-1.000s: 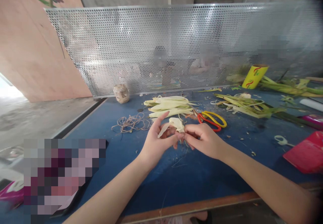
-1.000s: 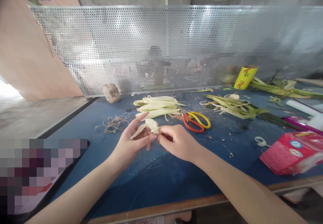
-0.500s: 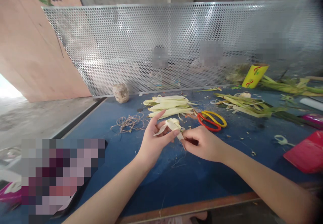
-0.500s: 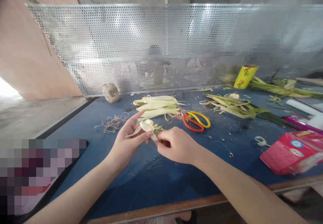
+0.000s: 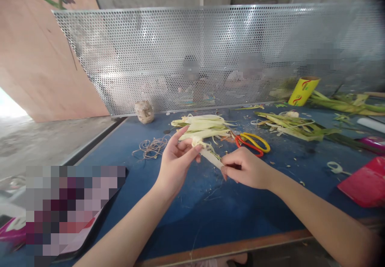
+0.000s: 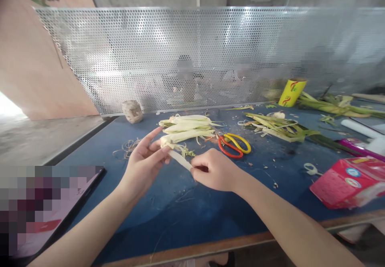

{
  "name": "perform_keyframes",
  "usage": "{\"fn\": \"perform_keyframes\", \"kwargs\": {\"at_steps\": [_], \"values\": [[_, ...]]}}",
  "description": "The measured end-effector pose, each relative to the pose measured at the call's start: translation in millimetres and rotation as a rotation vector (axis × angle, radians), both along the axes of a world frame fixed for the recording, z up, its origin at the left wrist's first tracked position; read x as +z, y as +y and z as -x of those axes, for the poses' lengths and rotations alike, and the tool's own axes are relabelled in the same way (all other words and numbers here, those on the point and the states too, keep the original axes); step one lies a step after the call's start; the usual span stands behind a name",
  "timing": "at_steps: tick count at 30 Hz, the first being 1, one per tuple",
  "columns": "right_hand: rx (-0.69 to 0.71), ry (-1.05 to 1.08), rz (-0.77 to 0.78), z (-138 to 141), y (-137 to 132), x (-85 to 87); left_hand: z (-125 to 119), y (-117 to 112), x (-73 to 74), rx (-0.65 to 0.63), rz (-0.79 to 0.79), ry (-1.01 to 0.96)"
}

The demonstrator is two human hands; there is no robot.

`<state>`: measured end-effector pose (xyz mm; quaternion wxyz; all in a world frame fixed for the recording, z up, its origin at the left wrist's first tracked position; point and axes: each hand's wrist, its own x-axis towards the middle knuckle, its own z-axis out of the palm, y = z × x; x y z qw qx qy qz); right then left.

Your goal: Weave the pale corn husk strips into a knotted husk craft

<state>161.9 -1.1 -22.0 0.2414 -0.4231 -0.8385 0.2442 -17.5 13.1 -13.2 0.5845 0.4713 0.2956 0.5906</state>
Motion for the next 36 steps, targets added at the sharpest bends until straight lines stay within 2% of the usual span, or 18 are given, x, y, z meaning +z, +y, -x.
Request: {"fn": "perform_keyframes", "kwargs": {"at_steps": [4,7,9,10,12,15,20,29,33,36], "values": [[0.048,-0.043,-0.020,-4,2,2.6,-1,-2,0.6,0.000,-0.032,0.055],[-0.073,0.035,-0.145,-6,5,0.5,-3,-5,-1.5,-0.049,-0.056,0.130],[-0.171,0.186,-0.238,-6,6,-0.8,-5,-7,-2.8,-0.078,-0.057,0.169],[-0.177,0.274,-0.248,-5,7,-1.3,-5,-8,-3.4,-0.090,-0.056,0.184],[-0.096,0.421,-0.175,-3,7,-2.0,-5,-8,-4.2,-0.101,-0.053,0.220],[0.035,0.518,0.024,-1,7,-3.9,-5,-7,-5.5,-0.115,-0.057,0.290],[0.080,0.533,0.224,2,7,-7.7,-6,-8,-7.8,-0.128,-0.072,0.402],[0.052,0.383,0.205,1,8,-3.6,-6,-9,-8.7,-0.130,-0.054,0.423],[-0.042,0.362,0.163,-2,14,-5.5,-7,-9,-10.4,-0.150,-0.034,0.430],[-0.106,0.405,0.195,-1,16,-7.7,-8,-10,-11.7,-0.179,-0.011,0.408]]}}
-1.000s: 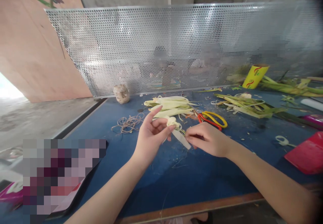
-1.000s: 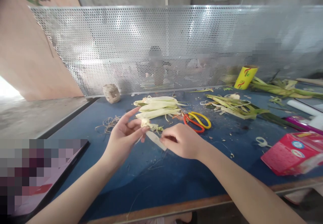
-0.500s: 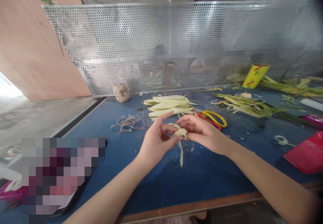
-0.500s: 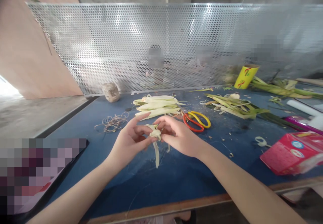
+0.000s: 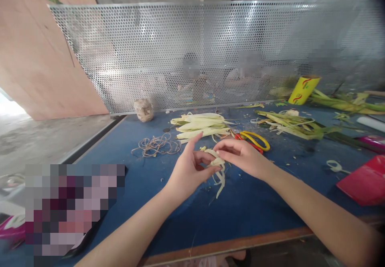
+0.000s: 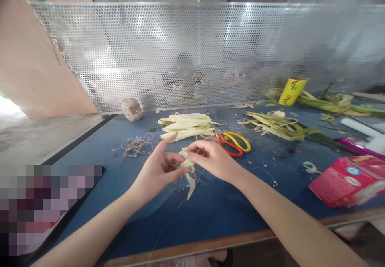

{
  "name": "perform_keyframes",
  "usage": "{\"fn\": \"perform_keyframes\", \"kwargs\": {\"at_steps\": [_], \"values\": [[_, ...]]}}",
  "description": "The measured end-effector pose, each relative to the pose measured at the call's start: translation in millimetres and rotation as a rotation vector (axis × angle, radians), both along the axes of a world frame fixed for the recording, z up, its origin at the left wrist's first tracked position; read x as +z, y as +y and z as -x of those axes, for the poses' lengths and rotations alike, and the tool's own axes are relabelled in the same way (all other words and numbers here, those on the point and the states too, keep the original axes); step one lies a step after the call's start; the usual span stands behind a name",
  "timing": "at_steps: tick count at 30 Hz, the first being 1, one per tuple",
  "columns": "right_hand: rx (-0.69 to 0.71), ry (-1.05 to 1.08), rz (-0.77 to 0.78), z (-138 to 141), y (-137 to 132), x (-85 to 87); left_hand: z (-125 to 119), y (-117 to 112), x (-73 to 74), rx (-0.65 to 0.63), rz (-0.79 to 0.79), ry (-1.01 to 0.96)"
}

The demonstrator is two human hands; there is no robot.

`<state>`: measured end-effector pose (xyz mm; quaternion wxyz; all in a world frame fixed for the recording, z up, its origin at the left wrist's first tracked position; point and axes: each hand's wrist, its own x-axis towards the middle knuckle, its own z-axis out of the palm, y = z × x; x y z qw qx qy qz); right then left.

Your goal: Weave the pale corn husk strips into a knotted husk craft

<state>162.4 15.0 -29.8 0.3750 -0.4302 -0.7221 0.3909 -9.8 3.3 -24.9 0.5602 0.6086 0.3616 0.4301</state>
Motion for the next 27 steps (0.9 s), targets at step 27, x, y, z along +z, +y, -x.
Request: {"fn": "perform_keyframes", "kwargs": {"at_steps": [27], "values": [[0.057,-0.011,-0.038,-3,-3,5.8,1,4,5.4,0.070,0.121,-0.206]]}}
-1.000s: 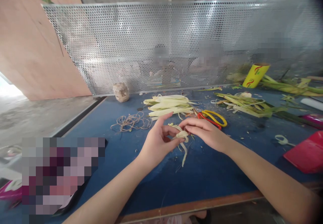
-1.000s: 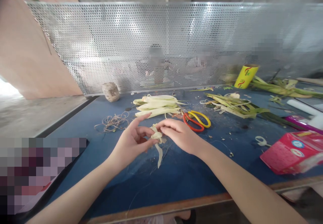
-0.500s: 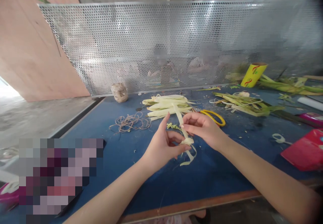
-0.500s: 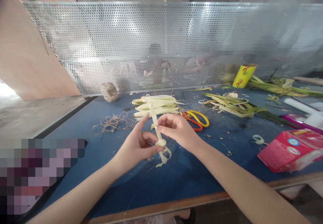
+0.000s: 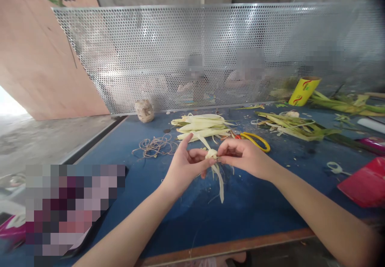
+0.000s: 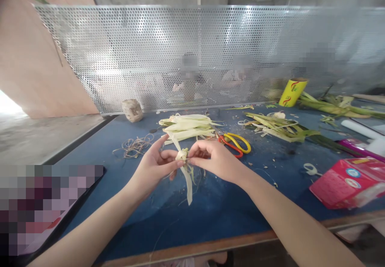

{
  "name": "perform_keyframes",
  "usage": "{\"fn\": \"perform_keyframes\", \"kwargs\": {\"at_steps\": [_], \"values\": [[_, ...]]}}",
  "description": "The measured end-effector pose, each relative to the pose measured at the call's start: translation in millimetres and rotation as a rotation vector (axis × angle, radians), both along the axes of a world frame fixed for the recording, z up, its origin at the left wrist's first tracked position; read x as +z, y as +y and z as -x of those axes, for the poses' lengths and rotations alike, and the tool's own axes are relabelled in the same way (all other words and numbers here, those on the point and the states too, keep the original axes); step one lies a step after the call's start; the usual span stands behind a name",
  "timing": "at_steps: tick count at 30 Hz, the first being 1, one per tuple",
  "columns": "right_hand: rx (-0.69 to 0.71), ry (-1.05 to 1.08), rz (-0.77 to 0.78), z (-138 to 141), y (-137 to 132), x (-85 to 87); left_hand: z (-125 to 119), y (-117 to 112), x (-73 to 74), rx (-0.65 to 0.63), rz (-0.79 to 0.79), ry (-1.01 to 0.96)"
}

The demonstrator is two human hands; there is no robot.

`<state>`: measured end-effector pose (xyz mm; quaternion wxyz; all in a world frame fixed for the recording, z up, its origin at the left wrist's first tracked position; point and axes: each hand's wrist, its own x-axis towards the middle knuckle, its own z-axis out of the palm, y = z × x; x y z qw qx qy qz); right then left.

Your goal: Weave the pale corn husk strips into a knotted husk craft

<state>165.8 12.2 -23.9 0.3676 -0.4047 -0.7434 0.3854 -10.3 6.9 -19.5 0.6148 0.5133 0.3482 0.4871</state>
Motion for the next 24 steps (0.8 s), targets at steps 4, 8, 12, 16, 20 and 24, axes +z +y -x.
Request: {"fn": "perform_keyframes", "kwargs": {"at_steps": [4,8,12,16,20,24], "values": [[-0.052,-0.078,-0.074,-4,1,3.4,0,0,0.1,0.008,0.005,0.012],[0.040,-0.004,0.000,-3,-2,0.9,0,0,-0.5,-0.007,-0.020,0.056],[0.180,0.066,0.184,3,-5,-4.8,-2,-1,-3.5,-0.042,-0.045,0.120],[0.089,-0.026,0.147,6,-4,-4.7,-3,-2,-5.1,-0.103,-0.055,0.120],[0.006,-0.075,0.098,5,-1,-1.7,-3,-3,-4.2,-0.129,-0.034,0.027],[-0.033,-0.029,0.134,5,0,-2.9,-4,-4,-4.6,-0.084,-0.068,0.064]]}}
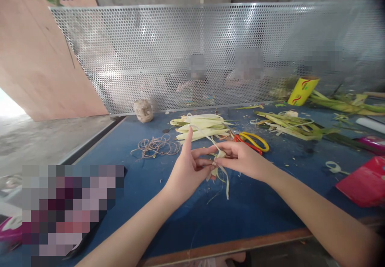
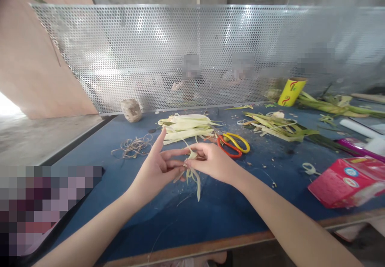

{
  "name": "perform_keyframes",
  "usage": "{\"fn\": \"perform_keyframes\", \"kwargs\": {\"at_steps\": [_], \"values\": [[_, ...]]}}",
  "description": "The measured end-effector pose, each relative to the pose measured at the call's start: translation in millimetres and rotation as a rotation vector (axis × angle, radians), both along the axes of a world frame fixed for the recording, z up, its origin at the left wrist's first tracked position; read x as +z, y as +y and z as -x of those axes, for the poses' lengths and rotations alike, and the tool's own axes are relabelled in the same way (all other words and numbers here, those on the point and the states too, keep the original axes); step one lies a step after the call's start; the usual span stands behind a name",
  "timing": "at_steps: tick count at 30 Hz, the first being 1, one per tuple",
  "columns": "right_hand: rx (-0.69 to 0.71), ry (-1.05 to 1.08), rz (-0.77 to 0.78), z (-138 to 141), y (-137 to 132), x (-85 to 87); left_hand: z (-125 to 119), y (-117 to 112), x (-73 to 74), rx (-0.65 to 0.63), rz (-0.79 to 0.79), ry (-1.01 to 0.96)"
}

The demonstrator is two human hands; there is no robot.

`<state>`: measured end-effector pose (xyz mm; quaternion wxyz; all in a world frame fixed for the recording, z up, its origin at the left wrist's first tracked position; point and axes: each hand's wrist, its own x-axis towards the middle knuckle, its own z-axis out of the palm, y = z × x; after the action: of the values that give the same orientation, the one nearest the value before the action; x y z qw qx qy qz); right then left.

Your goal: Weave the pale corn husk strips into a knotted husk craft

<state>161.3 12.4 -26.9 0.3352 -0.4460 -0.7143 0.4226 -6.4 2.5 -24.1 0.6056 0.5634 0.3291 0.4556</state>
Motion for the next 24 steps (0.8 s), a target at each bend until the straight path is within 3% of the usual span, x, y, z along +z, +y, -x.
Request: {"fn": "perform_keyframes", "kwargs": {"at_steps": [5,11,18,24], "values": [[0.000,0.019,0.060,3,1,-5.3,-1,-2,-1.8,0.036,-0.041,0.089],[-0.054,0.018,-0.045,6,-1,-4.6,1,0,-5.1,0.050,-0.123,0.161],[-0.180,0.063,-0.067,1,2,1.1,8,1,-8.4,0.119,-0.438,0.494],[-0.225,0.081,-0.043,-1,3,1.6,11,1,-8.6,0.139,-0.524,0.571]]}}
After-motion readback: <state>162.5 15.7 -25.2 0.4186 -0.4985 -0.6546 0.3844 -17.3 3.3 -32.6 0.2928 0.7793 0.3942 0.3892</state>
